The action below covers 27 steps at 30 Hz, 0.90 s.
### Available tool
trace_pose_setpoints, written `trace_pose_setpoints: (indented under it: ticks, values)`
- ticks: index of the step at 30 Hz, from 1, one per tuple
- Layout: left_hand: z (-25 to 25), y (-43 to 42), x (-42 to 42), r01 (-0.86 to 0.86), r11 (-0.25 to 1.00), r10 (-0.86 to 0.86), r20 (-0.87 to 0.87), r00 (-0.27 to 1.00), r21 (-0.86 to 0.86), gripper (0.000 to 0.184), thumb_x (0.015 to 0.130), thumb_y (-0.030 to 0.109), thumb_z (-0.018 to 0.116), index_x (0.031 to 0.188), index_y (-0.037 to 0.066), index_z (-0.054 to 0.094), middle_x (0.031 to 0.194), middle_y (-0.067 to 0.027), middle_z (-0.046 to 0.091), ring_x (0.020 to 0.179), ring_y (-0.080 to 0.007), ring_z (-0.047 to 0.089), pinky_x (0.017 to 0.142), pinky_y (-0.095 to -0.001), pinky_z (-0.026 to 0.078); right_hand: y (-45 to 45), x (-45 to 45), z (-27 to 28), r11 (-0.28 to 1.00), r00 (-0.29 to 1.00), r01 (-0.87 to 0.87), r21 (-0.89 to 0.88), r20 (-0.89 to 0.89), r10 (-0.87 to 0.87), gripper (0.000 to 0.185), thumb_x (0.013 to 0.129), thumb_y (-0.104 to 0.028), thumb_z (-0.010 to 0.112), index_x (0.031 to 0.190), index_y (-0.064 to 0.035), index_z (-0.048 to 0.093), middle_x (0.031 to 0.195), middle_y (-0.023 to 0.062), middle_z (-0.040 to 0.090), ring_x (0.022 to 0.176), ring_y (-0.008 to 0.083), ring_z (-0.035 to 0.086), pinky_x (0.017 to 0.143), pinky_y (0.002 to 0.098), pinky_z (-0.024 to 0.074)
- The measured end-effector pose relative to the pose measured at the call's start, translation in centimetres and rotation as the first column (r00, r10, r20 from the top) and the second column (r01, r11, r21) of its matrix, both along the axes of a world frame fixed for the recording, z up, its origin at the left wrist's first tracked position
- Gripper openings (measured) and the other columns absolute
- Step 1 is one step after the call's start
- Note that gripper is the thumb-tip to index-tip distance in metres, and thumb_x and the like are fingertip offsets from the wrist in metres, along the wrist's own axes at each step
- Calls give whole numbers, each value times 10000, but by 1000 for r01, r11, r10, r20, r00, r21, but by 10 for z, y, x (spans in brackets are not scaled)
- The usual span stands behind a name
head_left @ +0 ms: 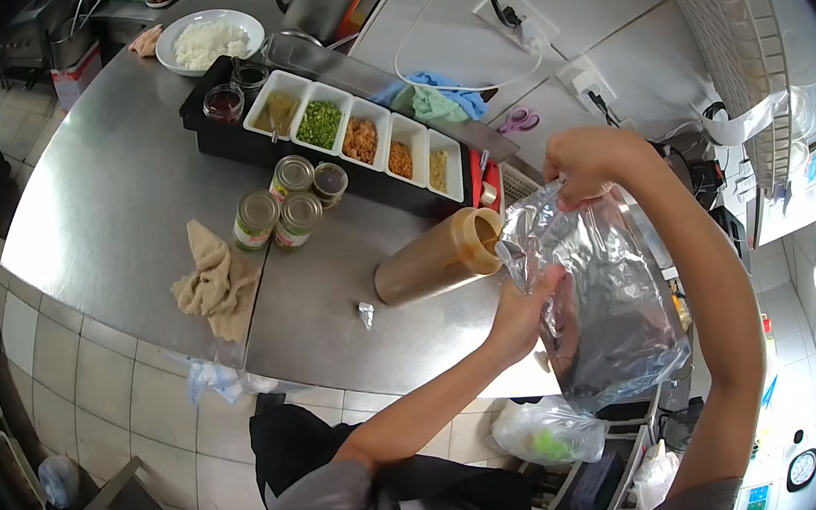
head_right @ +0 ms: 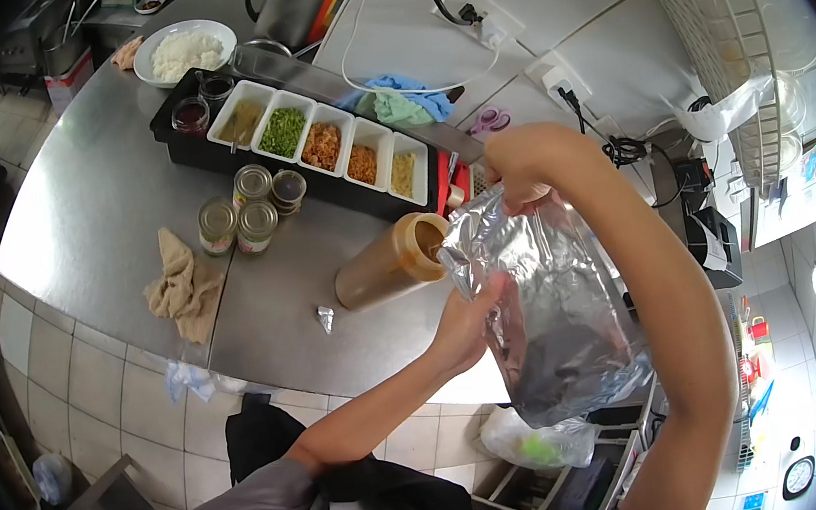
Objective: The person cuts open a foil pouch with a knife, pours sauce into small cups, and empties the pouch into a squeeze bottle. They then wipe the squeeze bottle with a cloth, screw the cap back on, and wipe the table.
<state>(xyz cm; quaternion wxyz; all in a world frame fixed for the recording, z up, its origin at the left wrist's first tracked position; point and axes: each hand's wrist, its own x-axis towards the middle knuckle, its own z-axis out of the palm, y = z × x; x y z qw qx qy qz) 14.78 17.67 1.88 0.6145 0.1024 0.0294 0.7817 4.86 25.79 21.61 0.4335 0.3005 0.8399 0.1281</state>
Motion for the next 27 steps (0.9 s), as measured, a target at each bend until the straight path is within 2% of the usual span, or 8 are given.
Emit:
trace_pose_setpoints:
  ticks: [3, 6, 9, 15, 18, 21, 24, 27]
  values:
    - [4, -19, -10, 14, 995, -7, -76, 997, 95, 326, 854, 319, 569, 1035, 58, 493, 908, -7, 545, 825, -92, 516, 705, -254, 421, 1, -3, -1, 997, 996, -81, -22, 40, 81, 209, 676, -143, 652, 842, -17, 645, 613, 74, 628, 526, 172, 601, 512, 307, 478]
    - [-23, -9, -2, 77, 984, -12, -365, 931, 163, 282, 875, 337, 535, 947, 64, 531, 759, 21, 520, 701, -67, 494, 602, -248, 433, 6, -6, 1, 998, 999, -2, -55, 46, 4, 242, 678, -150, 658, 880, -17, 644, 624, 74, 633, 543, 172, 610, 516, 298, 480]
    - [-19, -13, 3, 119, 990, -94, -260, 961, 79, 298, 892, 373, 486, 949, 83, 529, 800, 26, 517, 733, -58, 486, 610, -232, 423, 10, -8, 0, 996, 998, 53, -74, 44, -50, 266, 676, -160, 668, 906, -28, 646, 645, 78, 638, 547, 173, 613, 515, 292, 479]
    - [-14, -15, -2, 270, 961, -265, -100, 959, 50, 360, 906, 433, 416, 925, 95, 537, 806, 33, 528, 730, -53, 490, 606, -207, 404, 13, -4, -8, 993, 992, -115, -7, 47, 115, 313, 669, -193, 693, 939, -42, 649, 733, 97, 653, 633, 211, 628, 615, 306, 493]
    - [-7, -16, -7, 281, 960, -280, -86, 956, -10, 317, 909, 394, 439, 937, 93, 535, 766, 29, 533, 695, -55, 493, 593, -207, 403, 13, -3, -6, 999, 1000, -3, -41, 24, 4, 338, 651, -202, 708, 954, -64, 651, 786, 103, 657, 719, 234, 632, 667, 318, 488]
    - [-9, -11, -11, 5, 999, 6, -326, 945, 33, 271, 911, 350, 460, 918, 91, 543, 729, 27, 529, 666, -55, 489, 577, -209, 396, 1, -6, -6, 1000, 998, 2, 22, 61, -3, 383, 613, -211, 728, 970, -94, 652, 800, 98, 658, 747, 235, 630, 656, 331, 484]
    - [4, -13, -10, 6, 1000, -2, -125, 992, 30, 250, 913, 315, 473, 874, 81, 550, 720, 29, 518, 650, -54, 474, 570, -218, 392, 6, -5, -9, 996, 988, -76, 53, 135, 69, 469, 576, -249, 745, 1004, -90, 638, 835, 88, 659, 773, 239, 628, 669, 331, 483]
    - [-6, -7, -9, 84, 996, -86, -85, 993, -28, 260, 916, 316, 467, 839, 82, 551, 716, 39, 499, 649, -47, 446, 577, -217, 378, 6, 0, -15, 971, 962, -227, 72, 174, 212, 537, 555, -272, 747, 1043, -90, 616, 864, 83, 656, 801, 233, 626, 688, 329, 484]
